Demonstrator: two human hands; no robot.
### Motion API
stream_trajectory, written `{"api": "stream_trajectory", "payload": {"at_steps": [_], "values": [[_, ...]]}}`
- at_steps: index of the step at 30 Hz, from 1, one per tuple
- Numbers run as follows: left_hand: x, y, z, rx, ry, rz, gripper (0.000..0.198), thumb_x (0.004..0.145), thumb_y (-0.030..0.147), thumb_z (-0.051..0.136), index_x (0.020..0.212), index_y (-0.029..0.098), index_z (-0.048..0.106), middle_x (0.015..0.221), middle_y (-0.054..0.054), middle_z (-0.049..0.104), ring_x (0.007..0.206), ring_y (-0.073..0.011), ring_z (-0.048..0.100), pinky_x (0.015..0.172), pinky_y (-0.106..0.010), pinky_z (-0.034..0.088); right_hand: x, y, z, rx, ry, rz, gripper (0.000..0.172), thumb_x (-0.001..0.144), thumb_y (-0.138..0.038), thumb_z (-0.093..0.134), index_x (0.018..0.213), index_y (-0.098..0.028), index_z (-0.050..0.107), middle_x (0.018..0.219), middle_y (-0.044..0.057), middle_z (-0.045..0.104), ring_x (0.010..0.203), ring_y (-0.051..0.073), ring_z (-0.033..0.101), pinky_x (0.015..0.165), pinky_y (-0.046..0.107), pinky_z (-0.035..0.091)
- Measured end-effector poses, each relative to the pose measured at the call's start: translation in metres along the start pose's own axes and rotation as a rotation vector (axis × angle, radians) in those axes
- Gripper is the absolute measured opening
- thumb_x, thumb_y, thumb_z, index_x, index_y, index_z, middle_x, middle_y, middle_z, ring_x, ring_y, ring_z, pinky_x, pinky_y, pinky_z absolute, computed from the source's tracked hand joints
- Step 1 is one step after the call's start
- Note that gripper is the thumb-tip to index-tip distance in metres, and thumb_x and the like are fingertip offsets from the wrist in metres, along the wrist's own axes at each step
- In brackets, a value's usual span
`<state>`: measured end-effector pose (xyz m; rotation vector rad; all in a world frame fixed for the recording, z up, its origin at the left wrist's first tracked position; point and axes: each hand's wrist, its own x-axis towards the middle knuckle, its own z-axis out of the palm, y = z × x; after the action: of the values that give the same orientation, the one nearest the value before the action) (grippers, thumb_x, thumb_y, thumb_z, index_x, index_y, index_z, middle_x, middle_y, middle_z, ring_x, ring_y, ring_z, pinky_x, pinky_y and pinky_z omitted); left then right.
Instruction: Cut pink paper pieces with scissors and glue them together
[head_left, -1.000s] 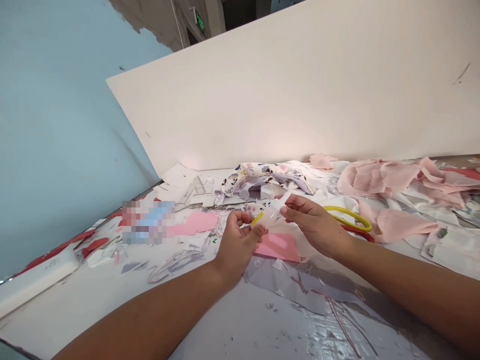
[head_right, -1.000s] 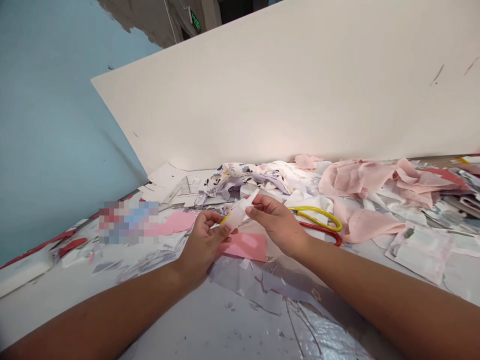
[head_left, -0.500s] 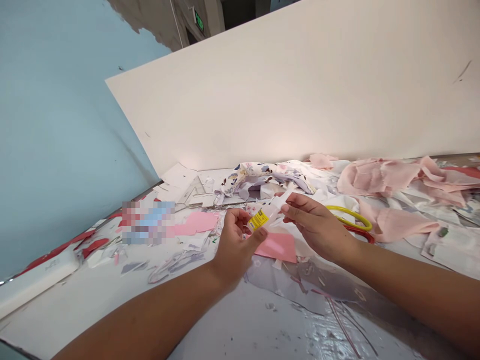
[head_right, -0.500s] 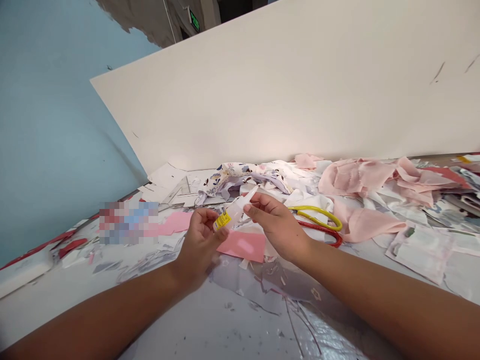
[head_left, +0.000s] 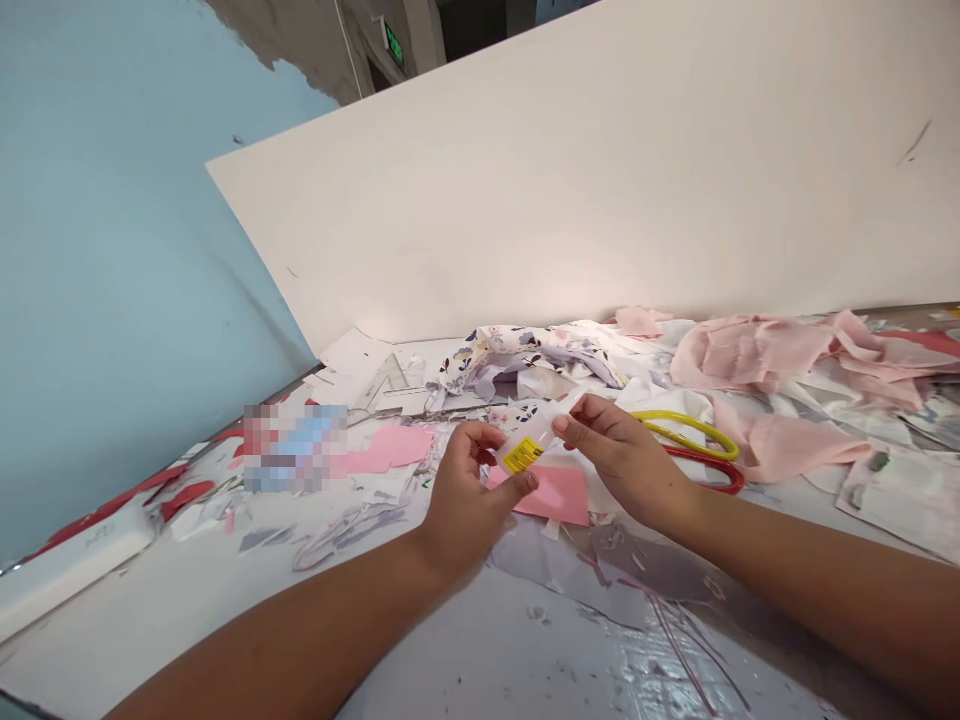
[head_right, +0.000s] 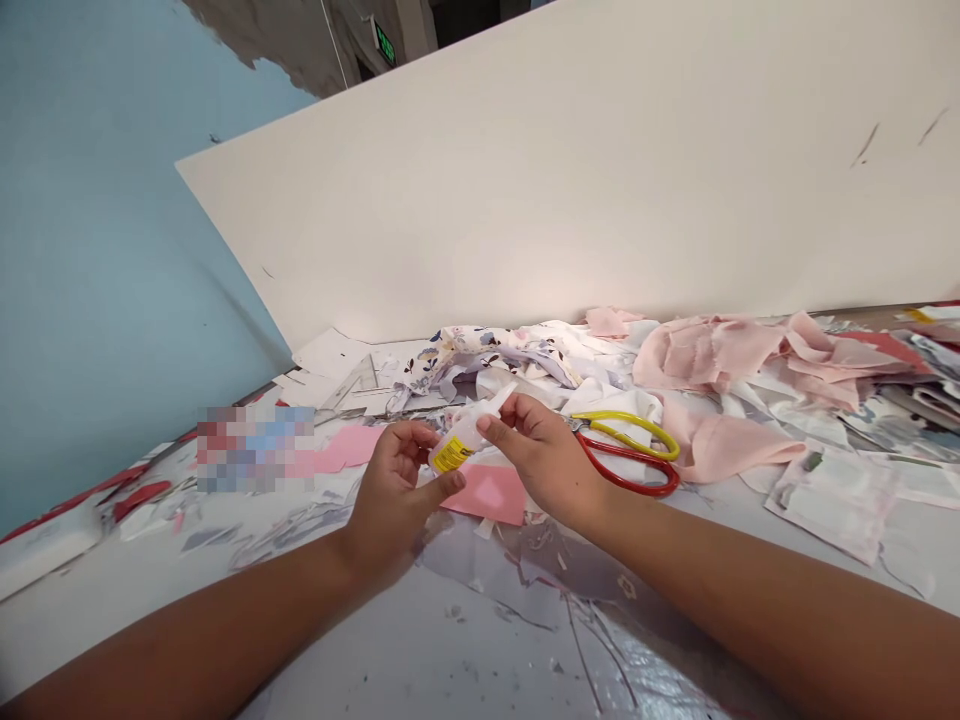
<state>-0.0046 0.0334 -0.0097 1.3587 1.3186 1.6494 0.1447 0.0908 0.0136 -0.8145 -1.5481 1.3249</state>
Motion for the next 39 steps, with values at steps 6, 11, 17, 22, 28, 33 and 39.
{"api": "stream_trajectory", "payload": {"at_steps": [6,11,17,22,28,33,39], "values": [[0.003,0.005,-0.004,-0.028,-0.12,-0.099,0.044,0.063,0.037,0.065,0.098,0.024,0.041,0.092,-0.002,0.052,0.081,-0.0133,0.051,0.07,-0.025,0.039,0.002,0.002,0.002,0.117,0.0,0.006,0.019,0.073,-0.039,0.057,0.069,-0.021,0.052,0.064,-0.003,0.049,0.063,0.011,0.044,0.064,0.025,0.036],[0.002,0.011,-0.004,-0.078,-0.169,-0.226,0.037,0.079,0.048,0.039,0.104,0.021,0.039,0.073,-0.003,0.058,0.069,-0.0146,0.058,0.066,-0.028,0.041,0.002,0.001,0.001,0.141,-0.019,0.001,0.017,0.073,-0.037,0.057,0.071,-0.021,0.053,0.066,-0.003,0.051,0.064,0.01,0.046,0.066,0.026,0.037],[0.003,0.008,-0.001,-0.07,-0.066,-0.089,0.032,0.071,0.036,0.057,0.092,0.023,0.037,0.095,-0.002,0.051,0.068,-0.0099,0.056,0.061,-0.024,0.043,0.001,0.004,0.002,0.108,0.017,0.075,0.021,0.071,-0.04,0.059,0.072,-0.02,0.053,0.072,0.0,0.059,0.068,0.013,0.052,0.069,0.03,0.04],[0.003,0.001,-0.003,0.097,-0.011,0.121,0.038,0.064,0.019,0.065,0.092,0.023,0.04,0.094,-0.002,0.048,0.088,-0.0132,0.05,0.076,-0.026,0.041,0.001,0.005,0.005,0.378,-0.067,0.234,0.02,0.07,-0.035,0.061,0.075,-0.018,0.052,0.078,0.004,0.063,0.073,0.016,0.059,0.067,0.03,0.047],[0.002,0.005,-0.007,0.011,-0.192,0.032,0.043,0.071,0.036,0.058,0.106,0.025,0.035,0.097,-0.004,0.051,0.081,-0.0133,0.054,0.071,-0.027,0.042,0.0,0.0,0.008,0.527,-0.049,0.26,0.018,0.069,-0.029,0.063,0.073,-0.017,0.05,0.073,0.003,0.065,0.068,0.014,0.062,0.072,0.031,0.048],[0.003,0.006,-0.006,0.013,-0.183,-0.106,0.037,0.08,0.043,0.041,0.11,0.023,0.034,0.085,-0.005,0.059,0.065,-0.0123,0.056,0.06,-0.026,0.041,0.001,0.003,0.005,0.408,-0.029,0.176,0.019,0.068,-0.032,0.064,0.072,-0.017,0.053,0.074,0.001,0.063,0.07,0.012,0.06,0.071,0.03,0.048],[0.004,0.002,-0.008,0.217,-0.062,0.039,0.056,0.066,0.034,0.063,0.116,0.029,0.038,0.111,-0.006,0.052,0.089,-0.016,0.053,0.073,-0.027,0.042,0.001,0.004,0.006,0.478,0.01,0.24,0.02,0.067,-0.031,0.065,0.069,-0.018,0.05,0.07,0.0,0.063,0.066,0.014,0.062,0.071,0.034,0.049]]}}
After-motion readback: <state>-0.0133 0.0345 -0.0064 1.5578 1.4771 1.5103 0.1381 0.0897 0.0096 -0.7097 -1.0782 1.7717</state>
